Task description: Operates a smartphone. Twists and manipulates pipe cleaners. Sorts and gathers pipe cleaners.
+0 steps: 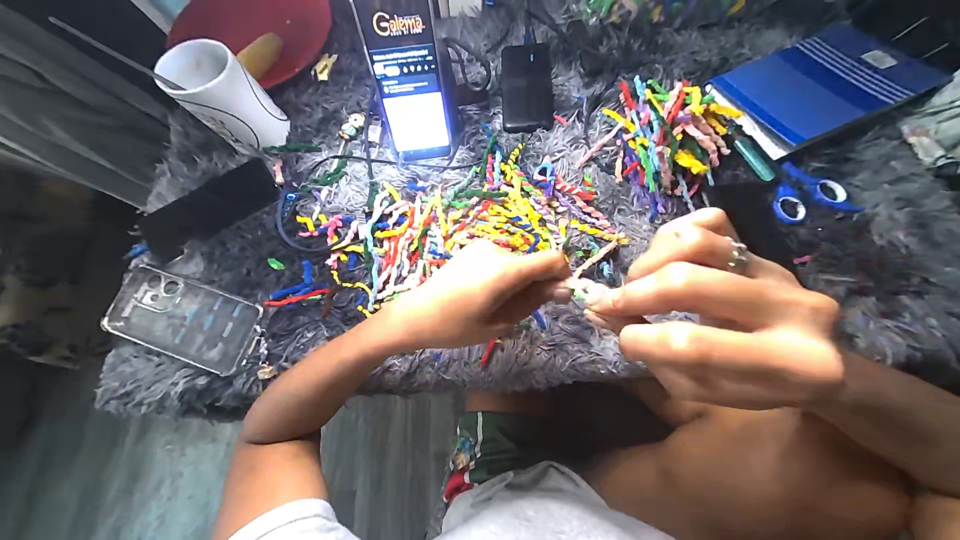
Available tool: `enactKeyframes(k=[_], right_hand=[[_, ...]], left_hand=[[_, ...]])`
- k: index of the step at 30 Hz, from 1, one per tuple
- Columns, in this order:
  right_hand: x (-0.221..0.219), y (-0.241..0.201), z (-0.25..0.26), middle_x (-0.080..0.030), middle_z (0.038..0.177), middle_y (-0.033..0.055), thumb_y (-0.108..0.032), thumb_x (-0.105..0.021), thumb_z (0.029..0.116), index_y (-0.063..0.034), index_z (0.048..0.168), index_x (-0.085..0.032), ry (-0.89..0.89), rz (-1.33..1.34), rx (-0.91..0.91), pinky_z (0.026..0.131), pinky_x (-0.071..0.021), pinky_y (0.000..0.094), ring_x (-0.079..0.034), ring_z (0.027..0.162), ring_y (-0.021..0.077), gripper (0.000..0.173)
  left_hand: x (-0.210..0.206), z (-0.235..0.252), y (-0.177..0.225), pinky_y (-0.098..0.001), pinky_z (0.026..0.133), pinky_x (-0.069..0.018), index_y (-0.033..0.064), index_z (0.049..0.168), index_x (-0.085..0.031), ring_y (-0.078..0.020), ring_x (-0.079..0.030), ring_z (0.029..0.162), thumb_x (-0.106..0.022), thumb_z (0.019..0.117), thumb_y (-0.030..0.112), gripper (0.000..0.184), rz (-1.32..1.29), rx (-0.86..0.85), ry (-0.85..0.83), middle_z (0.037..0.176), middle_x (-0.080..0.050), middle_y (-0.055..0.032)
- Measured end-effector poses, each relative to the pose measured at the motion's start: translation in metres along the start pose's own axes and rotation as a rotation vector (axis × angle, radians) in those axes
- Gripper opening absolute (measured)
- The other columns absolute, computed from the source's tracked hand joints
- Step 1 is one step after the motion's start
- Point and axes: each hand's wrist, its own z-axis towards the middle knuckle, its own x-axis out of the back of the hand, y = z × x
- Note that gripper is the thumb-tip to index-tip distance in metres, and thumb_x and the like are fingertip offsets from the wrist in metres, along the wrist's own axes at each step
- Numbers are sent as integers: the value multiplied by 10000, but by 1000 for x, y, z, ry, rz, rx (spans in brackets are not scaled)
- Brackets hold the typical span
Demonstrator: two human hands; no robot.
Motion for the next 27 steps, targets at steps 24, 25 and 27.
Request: enactKeyframes(k=[24,25,27], right_hand=[[23,22,-2,-684,930,-78,-122,-697,947,-134,869,-632,91,184,-196,876,-545,223,-654,975,38,102],[22,24,-2,-675,919,-84,-126,-714,938,-139,865,-628,93,216,-213,854,-566,217,-663,956,38,114],[16,22,-1,-679,889,-77,-133,-689,941,-139,847,-633,70,214,-214,843,-540,208,-649,937,32,110]], left_hand=[[-6,2,1,-135,555,-548,0,963,-669,14,-641,597,-527,1072,157,238,-903,34,90,721,-672,12],[-3,1,-1,-119,580,-529,-31,988,-687,32,-629,625,-553,1054,114,208,-881,32,-21,736,-677,12],[0,2,-5,-91,574,-496,-52,949,-692,64,-589,610,-570,1029,61,184,-598,53,-167,694,-648,29]])
